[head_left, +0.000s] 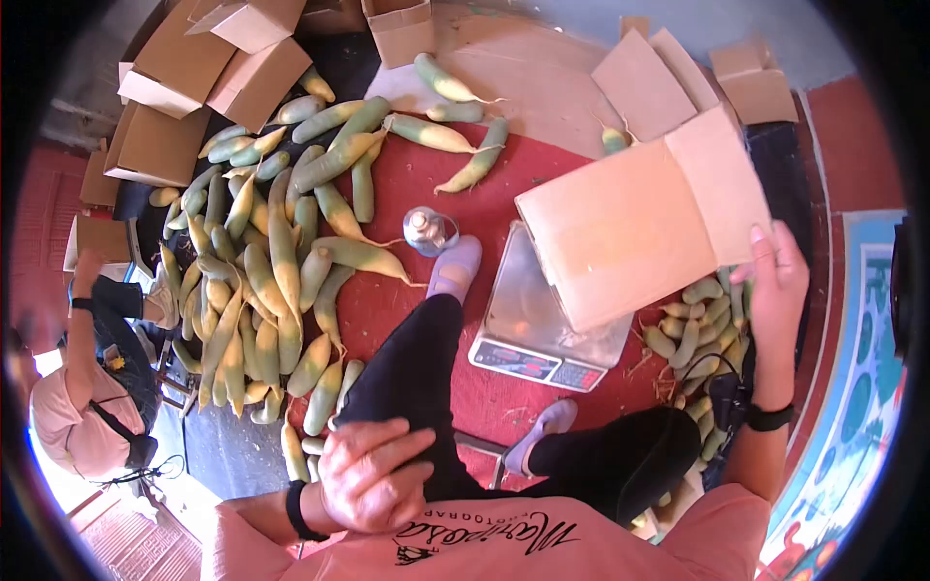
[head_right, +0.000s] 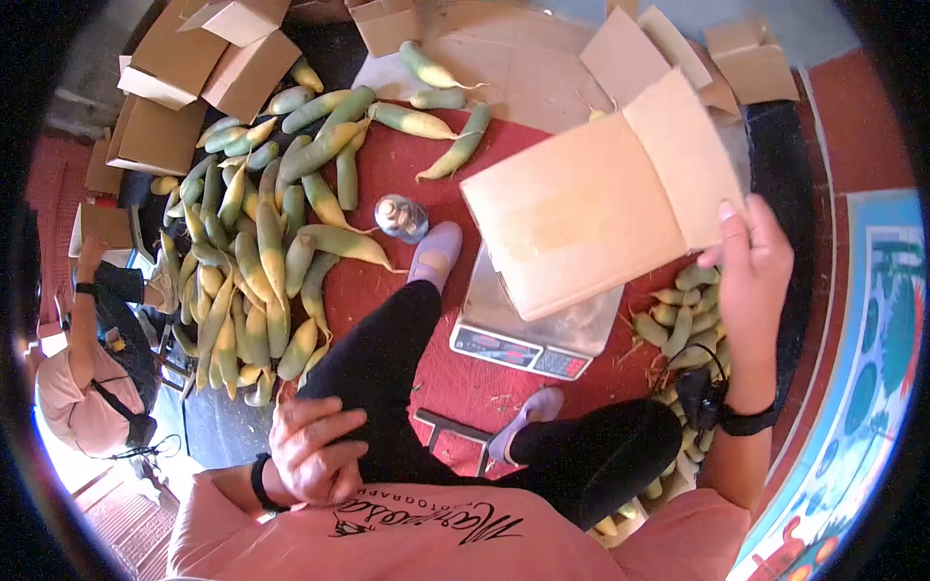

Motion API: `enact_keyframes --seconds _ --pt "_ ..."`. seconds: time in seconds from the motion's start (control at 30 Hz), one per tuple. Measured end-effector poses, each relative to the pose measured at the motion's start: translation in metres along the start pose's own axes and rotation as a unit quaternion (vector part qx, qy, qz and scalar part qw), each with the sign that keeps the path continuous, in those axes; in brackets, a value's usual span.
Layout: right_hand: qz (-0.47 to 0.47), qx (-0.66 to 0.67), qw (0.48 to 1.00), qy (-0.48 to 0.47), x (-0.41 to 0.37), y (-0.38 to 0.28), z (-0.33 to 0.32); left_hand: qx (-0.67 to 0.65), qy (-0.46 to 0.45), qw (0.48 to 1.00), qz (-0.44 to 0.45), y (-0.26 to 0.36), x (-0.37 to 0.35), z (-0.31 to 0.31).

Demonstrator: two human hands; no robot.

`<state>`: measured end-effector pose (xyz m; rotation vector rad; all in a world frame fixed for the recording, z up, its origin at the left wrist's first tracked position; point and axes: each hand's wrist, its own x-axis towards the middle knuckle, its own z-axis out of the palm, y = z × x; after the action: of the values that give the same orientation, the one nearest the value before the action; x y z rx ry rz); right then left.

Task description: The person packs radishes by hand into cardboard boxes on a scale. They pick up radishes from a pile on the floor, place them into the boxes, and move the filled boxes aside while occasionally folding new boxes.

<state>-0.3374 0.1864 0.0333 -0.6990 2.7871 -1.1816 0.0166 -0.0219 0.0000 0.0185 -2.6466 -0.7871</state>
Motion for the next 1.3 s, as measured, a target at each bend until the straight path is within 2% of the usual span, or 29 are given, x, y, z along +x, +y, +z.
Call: enact_keyframes --seconds 0.1,0.17,0.23,0.3,0.37,0.43,0.5,0.57,0.63,0.7,0.77,0.83,0.87,0.9,0.97,1.1,1.17,1.3 --pt "0.047 0.033 0.998 -0.012 -0.056 0.001 0.007 0.017 0.038 0.999 0.005 0.008 -0.007 0.002" --pt "0.045 -0.025 0.998 -0.035 -0.088 0.012 0.028 0.014 0.045 0.999 -0.006 0.013 -0.012 0.000" --pt "0.060 -0.016 0.998 -0.029 -0.111 0.002 0.053 0.020 0.063 0.998 -0.004 0.016 -0.015 -0.001" --pt "-0.009 0.005 0.999 -0.031 -0.131 0.001 0.080 0.022 0.080 0.997 -0.005 0.020 -0.020 0.000" --pt "-0.022 -0.048 0.996 -0.070 -0.147 -0.009 0.098 0.026 0.094 0.995 -0.006 0.022 -0.025 0.001" --pt "-0.060 -0.044 0.994 -0.076 -0.161 -0.023 0.107 0.032 0.104 0.994 -0.004 0.023 -0.029 0.001" --pt "-0.085 0.021 0.987 -0.132 -0.173 -0.033 0.107 0.049 0.119 0.992 -0.013 0.023 -0.034 0.001" --pt "-0.136 0.054 0.979 -0.145 -0.179 -0.035 0.100 0.053 0.126 0.991 -0.012 0.023 -0.037 0.000" --pt "-0.095 0.075 0.975 -0.187 -0.178 -0.038 0.075 0.076 0.139 0.987 -0.010 0.019 -0.042 0.000" --pt "-0.204 -0.111 0.959 -0.165 -0.175 -0.030 0.048 0.078 0.139 0.987 -0.012 0.017 -0.045 -0.001" --pt "-0.179 -0.190 0.936 -0.234 -0.176 -0.001 0.034 0.088 0.144 0.986 -0.013 0.016 -0.047 0.000" --pt "-0.076 -0.273 0.913 -0.293 -0.179 0.031 0.038 0.090 0.143 0.986 -0.009 0.016 -0.048 -0.001" --pt "-0.134 -0.287 0.922 -0.222 -0.181 0.061 0.045 0.093 0.143 0.985 -0.006 0.016 -0.048 -0.001" --pt "-0.134 -0.287 0.922 -0.223 -0.180 0.071 0.049 0.096 0.144 0.985 -0.003 0.017 -0.047 -0.001" --pt "-0.043 -0.391 0.883 -0.257 -0.173 0.082 0.056 0.102 0.148 0.984 -0.002 0.018 -0.047 0.001" --pt "-0.041 -0.364 0.884 -0.290 -0.176 0.098 0.058 0.111 0.158 0.981 0.007 0.018 -0.047 0.002" --pt "-0.071 -0.367 0.883 -0.283 -0.181 0.089 0.048 0.110 0.158 0.981 0.009 0.018 -0.047 0.003" --pt "-0.031 -0.372 0.888 -0.268 -0.188 0.117 0.035 0.110 0.160 0.981 0.011 0.019 -0.047 0.005"
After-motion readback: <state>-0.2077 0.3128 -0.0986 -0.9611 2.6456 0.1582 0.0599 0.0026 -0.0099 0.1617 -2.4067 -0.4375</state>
